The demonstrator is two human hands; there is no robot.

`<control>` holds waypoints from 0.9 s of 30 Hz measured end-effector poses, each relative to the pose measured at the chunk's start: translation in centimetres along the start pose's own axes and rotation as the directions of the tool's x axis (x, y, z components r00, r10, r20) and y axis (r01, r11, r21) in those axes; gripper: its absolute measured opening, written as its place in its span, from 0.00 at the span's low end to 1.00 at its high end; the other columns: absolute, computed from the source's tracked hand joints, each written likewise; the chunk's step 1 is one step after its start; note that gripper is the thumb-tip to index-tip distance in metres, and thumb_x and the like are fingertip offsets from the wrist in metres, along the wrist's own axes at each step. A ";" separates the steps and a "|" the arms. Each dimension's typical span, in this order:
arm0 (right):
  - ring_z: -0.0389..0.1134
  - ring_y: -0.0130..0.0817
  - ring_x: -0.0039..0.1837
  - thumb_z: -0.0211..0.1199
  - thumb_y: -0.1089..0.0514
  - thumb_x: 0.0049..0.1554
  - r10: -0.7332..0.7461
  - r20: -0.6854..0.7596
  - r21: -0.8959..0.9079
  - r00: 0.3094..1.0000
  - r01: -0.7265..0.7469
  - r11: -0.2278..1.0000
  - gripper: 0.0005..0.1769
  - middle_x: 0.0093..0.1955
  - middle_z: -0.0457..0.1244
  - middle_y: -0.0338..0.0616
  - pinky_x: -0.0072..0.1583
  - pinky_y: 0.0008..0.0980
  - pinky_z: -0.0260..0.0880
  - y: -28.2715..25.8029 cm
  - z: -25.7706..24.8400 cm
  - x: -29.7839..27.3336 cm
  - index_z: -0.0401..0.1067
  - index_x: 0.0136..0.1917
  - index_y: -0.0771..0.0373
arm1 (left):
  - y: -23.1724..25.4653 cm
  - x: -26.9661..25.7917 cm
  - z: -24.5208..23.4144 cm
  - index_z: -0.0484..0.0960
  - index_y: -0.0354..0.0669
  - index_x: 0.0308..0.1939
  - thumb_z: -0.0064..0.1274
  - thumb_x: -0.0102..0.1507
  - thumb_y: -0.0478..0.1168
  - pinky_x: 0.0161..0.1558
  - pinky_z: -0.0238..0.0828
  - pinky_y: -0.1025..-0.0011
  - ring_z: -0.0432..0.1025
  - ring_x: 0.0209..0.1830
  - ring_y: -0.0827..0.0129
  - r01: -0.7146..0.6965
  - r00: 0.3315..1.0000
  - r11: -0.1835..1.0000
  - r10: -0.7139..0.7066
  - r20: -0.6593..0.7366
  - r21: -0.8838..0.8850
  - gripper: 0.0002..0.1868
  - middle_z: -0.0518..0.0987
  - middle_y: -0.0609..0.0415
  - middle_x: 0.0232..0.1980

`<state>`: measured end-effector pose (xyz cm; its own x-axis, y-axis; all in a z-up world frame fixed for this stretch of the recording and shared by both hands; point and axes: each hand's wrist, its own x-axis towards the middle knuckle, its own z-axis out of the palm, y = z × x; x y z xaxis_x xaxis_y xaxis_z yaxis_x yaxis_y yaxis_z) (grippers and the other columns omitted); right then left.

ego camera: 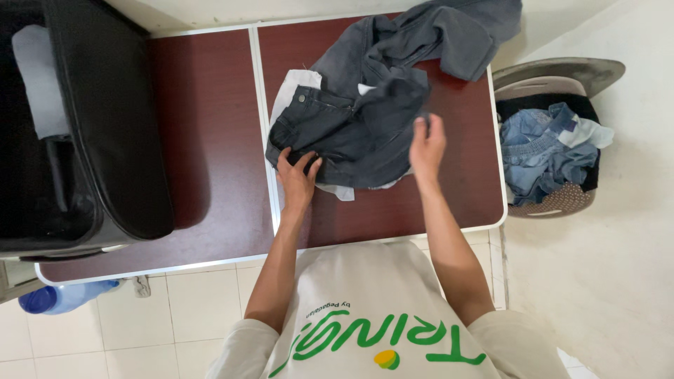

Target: The person folds a grey garment and places it into a black suitcase before retrieving a pair of dark jeans from a laundry basket and folding them on a table.

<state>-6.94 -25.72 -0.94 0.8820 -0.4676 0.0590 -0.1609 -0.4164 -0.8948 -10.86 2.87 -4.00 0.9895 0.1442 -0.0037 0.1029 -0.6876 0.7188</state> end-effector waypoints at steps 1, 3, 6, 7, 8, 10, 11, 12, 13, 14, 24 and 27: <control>0.69 0.33 0.54 0.55 0.57 0.68 0.029 -0.046 0.042 0.999 -0.027 0.999 0.12 0.52 0.69 0.46 0.57 0.33 0.68 0.9 -0.6 0.5 0.71 0.59 0.66 | 0.0 -0.1 0.0 0.88 0.44 0.51 0.65 0.62 0.45 0.68 0.51 0.46 0.59 0.71 0.41 -0.015 1.000 1.000 0.015 -0.005 0.011 0.16 0.64 0.32 0.70; 0.67 0.31 0.54 0.55 0.58 0.67 0.082 -0.116 0.159 0.990 -0.063 0.985 0.12 0.52 0.68 0.45 0.58 0.31 0.68 3.2 -1.6 1.0 0.71 0.59 0.67 | -0.1 -0.5 0.0 0.89 0.43 0.49 0.65 0.60 0.44 0.69 0.51 0.47 0.57 0.72 0.41 -0.043 0.999 0.998 0.044 -0.014 0.034 0.16 0.63 0.32 0.72; 0.66 0.29 0.55 0.55 0.59 0.67 0.184 -0.168 0.347 0.968 -0.117 0.930 0.11 0.53 0.67 0.44 0.59 0.29 0.67 7.1 -2.0 0.2 0.71 0.58 0.67 | -0.2 -0.7 -0.2 0.90 0.44 0.48 0.66 0.61 0.44 0.70 0.52 0.47 0.58 0.73 0.42 -0.008 1.000 0.999 0.008 0.000 0.039 0.14 0.63 0.33 0.73; 0.66 0.28 0.55 0.55 0.60 0.67 0.240 -0.170 0.391 0.956 -0.158 0.907 0.11 0.53 0.67 0.43 0.59 0.29 0.67 8.4 -1.9 -0.2 0.71 0.58 0.67 | -0.2 -0.8 -0.3 0.89 0.44 0.49 0.66 0.61 0.44 0.70 0.51 0.47 0.57 0.73 0.42 -0.005 1.000 0.999 0.005 0.004 0.041 0.14 0.63 0.33 0.73; 0.66 0.28 0.54 0.54 0.60 0.67 0.294 -0.168 0.434 0.941 -0.197 0.879 0.11 0.52 0.67 0.43 0.58 0.29 0.66 9.6 -1.8 -0.6 0.71 0.58 0.67 | -0.2 -0.9 -0.3 0.89 0.44 0.49 0.66 0.61 0.44 0.69 0.51 0.46 0.57 0.73 0.42 -0.002 1.000 0.999 0.001 0.008 0.044 0.15 0.62 0.33 0.73; 0.66 0.28 0.55 0.54 0.61 0.67 0.319 -0.160 0.385 0.934 -0.238 0.892 0.10 0.53 0.67 0.43 0.59 0.28 0.66 11.2 -1.4 -1.1 0.70 0.59 0.67 | -0.3 -1.1 -0.4 0.89 0.43 0.49 0.66 0.61 0.43 0.69 0.51 0.46 0.57 0.73 0.41 -0.008 1.000 0.999 0.008 0.005 0.048 0.15 0.62 0.32 0.73; 0.67 0.28 0.56 0.54 0.61 0.67 0.331 -0.158 0.361 0.930 -0.258 0.896 0.10 0.54 0.67 0.44 0.60 0.28 0.66 11.7 -1.2 -1.2 0.69 0.60 0.67 | -0.2 -1.3 -0.4 0.89 0.42 0.50 0.66 0.61 0.43 0.68 0.51 0.45 0.57 0.73 0.40 -0.020 1.000 0.999 0.020 0.001 0.048 0.15 0.62 0.31 0.73; 0.67 0.28 0.57 0.55 0.63 0.66 0.267 -0.182 0.339 0.946 -0.194 0.921 0.11 0.55 0.66 0.44 0.60 0.29 0.66 11.8 -1.0 -1.1 0.67 0.61 0.67 | -0.2 -1.3 -0.4 0.89 0.42 0.50 0.65 0.61 0.42 0.68 0.50 0.44 0.57 0.72 0.39 -0.032 0.999 0.998 0.032 -0.003 0.048 0.15 0.62 0.30 0.72; 0.66 0.29 0.57 0.57 0.64 0.65 0.201 -0.205 0.316 0.958 -0.130 0.940 0.12 0.56 0.65 0.44 0.60 0.29 0.66 11.6 -0.9 -0.9 0.65 0.63 0.66 | -0.1 -1.2 -0.5 0.88 0.41 0.49 0.66 0.60 0.41 0.67 0.53 0.46 0.59 0.70 0.40 -0.054 0.998 0.997 0.055 -0.019 0.060 0.15 0.64 0.32 0.70; 0.66 0.29 0.58 0.58 0.66 0.64 0.134 -0.225 0.291 0.965 -0.065 0.955 0.15 0.56 0.64 0.44 0.61 0.29 0.67 11.0 -1.0 -0.8 0.63 0.64 0.66 | 0.1 -1.1 -0.6 0.88 0.39 0.48 0.66 0.60 0.40 0.67 0.55 0.47 0.61 0.68 0.41 -0.077 0.996 0.994 0.079 -0.036 0.072 0.14 0.67 0.33 0.68; 0.61 0.38 0.47 0.61 0.74 0.55 -0.256 -0.271 -0.080 0.928 0.243 0.967 0.09 0.49 0.58 0.46 0.49 0.34 0.63 0.0 -2.5 -2.9 0.65 0.44 0.65 | 2.6 3.6 -2.6 0.86 0.37 0.44 0.62 0.63 0.33 0.57 0.70 0.61 0.72 0.57 0.51 -0.364 0.930 0.928 0.356 -0.094 -0.081 0.06 0.80 0.48 0.55; 0.67 0.40 0.51 0.62 0.72 0.55 -0.431 -0.073 0.049 0.900 0.435 0.899 0.08 0.48 0.62 0.45 0.55 0.36 0.68 -2.4 0.0 -5.1 0.69 0.47 0.64 | 2.3 5.2 -2.1 0.85 0.40 0.49 0.64 0.63 0.35 0.61 0.69 0.59 0.71 0.59 0.51 -0.429 0.902 0.901 0.431 0.015 -0.069 0.11 0.79 0.48 0.58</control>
<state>-11.04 -22.33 0.95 0.8302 -0.2984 0.4709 0.2605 -0.5391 -0.8009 -5.70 3.51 -0.90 0.9388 -0.1764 0.2959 -0.3384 -0.6322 0.6970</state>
